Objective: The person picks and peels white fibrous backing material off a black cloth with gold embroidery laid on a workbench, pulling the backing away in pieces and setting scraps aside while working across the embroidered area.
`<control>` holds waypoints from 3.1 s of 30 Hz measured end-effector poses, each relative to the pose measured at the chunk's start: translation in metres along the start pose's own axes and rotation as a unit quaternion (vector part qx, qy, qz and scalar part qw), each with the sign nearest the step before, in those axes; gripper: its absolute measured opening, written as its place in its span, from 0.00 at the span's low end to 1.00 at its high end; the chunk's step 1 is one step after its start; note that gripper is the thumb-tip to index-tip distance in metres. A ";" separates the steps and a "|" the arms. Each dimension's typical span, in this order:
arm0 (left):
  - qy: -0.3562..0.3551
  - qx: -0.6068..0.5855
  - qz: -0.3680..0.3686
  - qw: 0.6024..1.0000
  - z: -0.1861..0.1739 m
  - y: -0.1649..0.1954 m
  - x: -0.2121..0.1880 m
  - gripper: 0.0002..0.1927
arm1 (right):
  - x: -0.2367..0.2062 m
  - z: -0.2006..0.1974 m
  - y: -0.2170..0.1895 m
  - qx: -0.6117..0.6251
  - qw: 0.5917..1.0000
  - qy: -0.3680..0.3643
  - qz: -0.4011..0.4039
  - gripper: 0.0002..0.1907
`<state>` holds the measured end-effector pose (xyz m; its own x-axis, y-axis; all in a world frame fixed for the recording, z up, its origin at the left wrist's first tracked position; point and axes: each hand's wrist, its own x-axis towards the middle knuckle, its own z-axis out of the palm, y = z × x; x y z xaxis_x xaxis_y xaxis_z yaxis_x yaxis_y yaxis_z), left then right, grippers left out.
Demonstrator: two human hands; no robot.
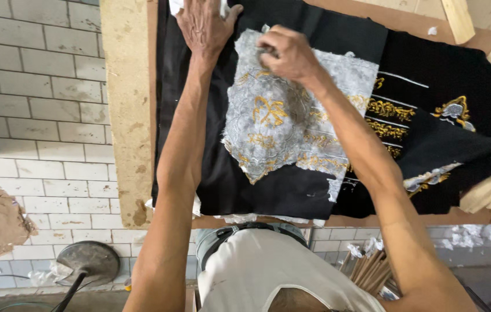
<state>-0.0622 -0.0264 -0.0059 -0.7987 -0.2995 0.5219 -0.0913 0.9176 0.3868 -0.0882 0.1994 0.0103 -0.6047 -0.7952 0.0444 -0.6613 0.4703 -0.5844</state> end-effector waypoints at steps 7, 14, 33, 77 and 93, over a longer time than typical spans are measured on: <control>0.028 -0.039 -0.027 0.999 -0.011 0.002 -0.040 0.13 | 0.042 0.029 -0.031 -0.145 0.987 0.068 0.002 0.20; -0.046 -0.034 -0.061 0.997 -0.037 0.013 -0.092 0.16 | 0.048 0.041 -0.005 -0.143 0.987 0.041 -0.057 0.10; -0.059 -0.054 0.059 0.995 -0.005 0.016 -0.042 0.28 | 0.038 -0.026 0.003 -0.139 0.976 0.117 -0.123 0.13; -0.054 -0.031 0.058 0.996 -0.003 0.001 -0.043 0.26 | -0.016 0.025 0.006 -0.115 0.985 0.105 -0.072 0.07; -0.084 -0.066 0.064 0.992 -0.008 0.000 -0.044 0.26 | 0.001 0.011 -0.057 -0.109 0.990 0.023 -0.083 0.32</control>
<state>-0.0226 -0.0152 -0.0225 -0.8876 -0.1251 0.4433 0.0871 0.8994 0.4283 -0.0458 0.1674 0.0346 -0.4955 -0.8528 0.1649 -0.8307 0.4098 -0.3769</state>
